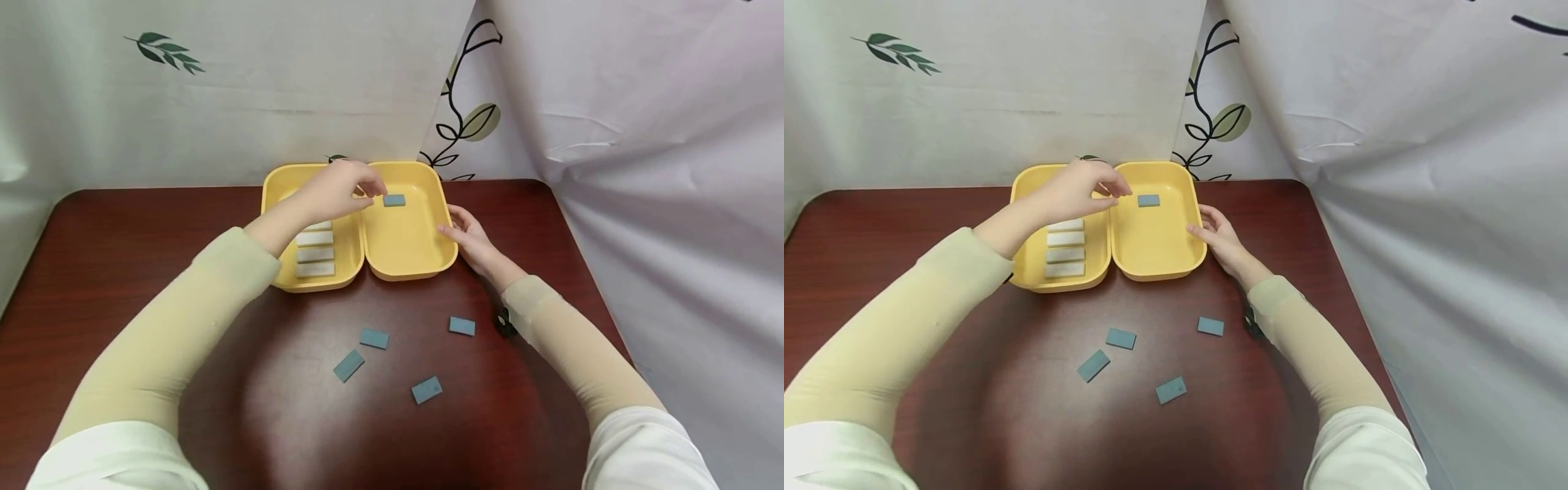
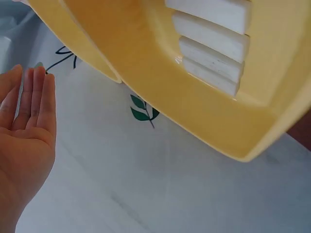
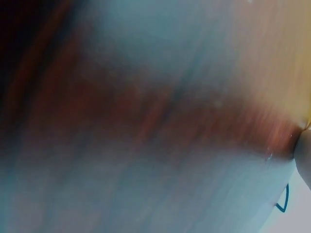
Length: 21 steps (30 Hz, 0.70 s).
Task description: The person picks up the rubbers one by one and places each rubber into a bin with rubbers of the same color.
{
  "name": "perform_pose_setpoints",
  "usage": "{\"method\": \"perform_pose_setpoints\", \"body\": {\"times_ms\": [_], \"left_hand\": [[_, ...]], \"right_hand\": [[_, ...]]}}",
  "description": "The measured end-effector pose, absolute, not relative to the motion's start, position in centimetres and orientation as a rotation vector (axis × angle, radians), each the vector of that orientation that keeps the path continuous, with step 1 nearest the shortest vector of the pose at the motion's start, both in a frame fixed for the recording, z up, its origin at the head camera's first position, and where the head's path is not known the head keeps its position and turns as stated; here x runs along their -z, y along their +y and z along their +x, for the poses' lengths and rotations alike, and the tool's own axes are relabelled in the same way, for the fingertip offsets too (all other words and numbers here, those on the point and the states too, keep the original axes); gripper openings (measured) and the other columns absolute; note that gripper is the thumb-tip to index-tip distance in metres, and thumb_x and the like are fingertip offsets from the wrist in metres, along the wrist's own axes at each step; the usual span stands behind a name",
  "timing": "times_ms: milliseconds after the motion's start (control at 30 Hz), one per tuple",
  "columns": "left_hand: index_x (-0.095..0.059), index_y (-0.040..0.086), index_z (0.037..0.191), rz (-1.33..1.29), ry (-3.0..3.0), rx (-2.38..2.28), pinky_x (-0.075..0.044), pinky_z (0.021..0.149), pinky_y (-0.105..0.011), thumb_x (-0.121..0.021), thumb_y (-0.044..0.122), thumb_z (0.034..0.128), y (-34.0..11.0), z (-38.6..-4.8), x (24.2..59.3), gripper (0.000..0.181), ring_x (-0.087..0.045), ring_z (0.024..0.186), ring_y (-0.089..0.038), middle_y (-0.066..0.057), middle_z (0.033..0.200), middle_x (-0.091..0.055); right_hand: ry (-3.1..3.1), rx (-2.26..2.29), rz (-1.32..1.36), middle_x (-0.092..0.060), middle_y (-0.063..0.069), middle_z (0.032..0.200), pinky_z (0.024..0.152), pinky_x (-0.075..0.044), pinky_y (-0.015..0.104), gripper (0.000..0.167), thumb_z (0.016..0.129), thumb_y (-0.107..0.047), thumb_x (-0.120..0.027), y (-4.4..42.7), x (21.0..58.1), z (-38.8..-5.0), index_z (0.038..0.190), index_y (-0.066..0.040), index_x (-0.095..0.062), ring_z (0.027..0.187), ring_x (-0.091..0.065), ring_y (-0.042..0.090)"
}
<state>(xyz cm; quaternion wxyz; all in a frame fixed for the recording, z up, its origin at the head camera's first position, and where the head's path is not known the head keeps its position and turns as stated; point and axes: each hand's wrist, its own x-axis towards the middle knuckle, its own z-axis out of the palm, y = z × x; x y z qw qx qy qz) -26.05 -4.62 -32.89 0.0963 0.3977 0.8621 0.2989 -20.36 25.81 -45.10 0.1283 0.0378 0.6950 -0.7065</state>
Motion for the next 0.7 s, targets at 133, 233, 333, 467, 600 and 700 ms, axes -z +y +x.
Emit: {"method": "perform_pose_setpoints", "body": {"times_ms": [133,233,333,467,600,700], "left_hand": [[-0.076,0.001,0.113,1.269,2.542,-0.882,-0.061,0.098,-0.042,-0.064,-0.004,0.0962,-5.6,-24.7,32.9,0.021,-0.073,0.107,-0.029,-0.015,0.113,-0.077],[-0.076,0.002,0.112,1.334,2.524,-0.873,-0.062,0.094,-0.042,-0.066,-0.004,0.0955,-6.2,-23.6,33.1,0.020,-0.074,0.102,-0.027,-0.014,0.110,-0.077],[-0.076,0.002,0.111,1.342,2.492,-0.861,-0.063,0.092,-0.041,-0.067,-0.005,0.0953,-6.6,-22.4,33.3,0.019,-0.074,0.100,-0.026,-0.013,0.108,-0.077],[-0.076,0.002,0.112,1.324,2.459,-0.832,-0.063,0.091,-0.040,-0.065,-0.005,0.0963,-7.0,-20.8,33.5,0.020,-0.072,0.097,-0.023,-0.012,0.106,-0.077],[-0.078,0.004,0.111,1.332,2.471,-0.779,-0.061,0.089,-0.038,-0.066,-0.002,0.0970,-7.4,-19.3,33.9,0.020,-0.070,0.094,-0.019,-0.007,0.104,-0.077],[-0.079,0.007,0.108,1.326,2.490,-0.777,-0.060,0.086,-0.036,-0.067,-0.003,0.0955,-7.9,-18.1,34.3,0.020,-0.070,0.093,-0.017,-0.004,0.102,-0.077]], "right_hand": [[2.029,2.050,0.103,-0.051,0.013,0.149,0.089,-0.057,0.015,0.059,0.107,-0.005,-0.056,25.8,45.0,-20.3,0.161,-0.002,-0.034,0.119,-0.059,0.010],[2.029,2.051,0.101,-0.051,0.013,0.148,0.088,-0.057,0.015,0.059,0.107,-0.005,-0.056,25.7,45.0,-20.3,0.161,-0.002,-0.035,0.118,-0.059,0.010],[2.028,2.052,0.102,-0.053,0.009,0.144,0.089,-0.058,0.015,0.059,0.106,-0.005,-0.057,25.7,45.0,-20.3,0.161,-0.002,-0.035,0.118,-0.059,0.009],[2.028,2.055,0.105,-0.055,0.002,0.137,0.088,-0.058,0.015,0.059,0.106,-0.004,-0.058,25.7,45.0,-20.4,0.161,-0.002,-0.035,0.117,-0.060,0.009],[2.028,2.062,0.100,-0.056,0.000,0.133,0.088,-0.057,0.015,0.059,0.106,-0.004,-0.058,25.7,45.1,-20.4,0.161,-0.002,-0.035,0.115,-0.060,0.008],[2.030,2.058,0.099,-0.056,0.000,0.132,0.087,-0.058,0.015,0.059,0.106,-0.004,-0.058,25.7,45.0,-20.4,0.161,-0.003,-0.035,0.114,-0.060,0.009]]}}
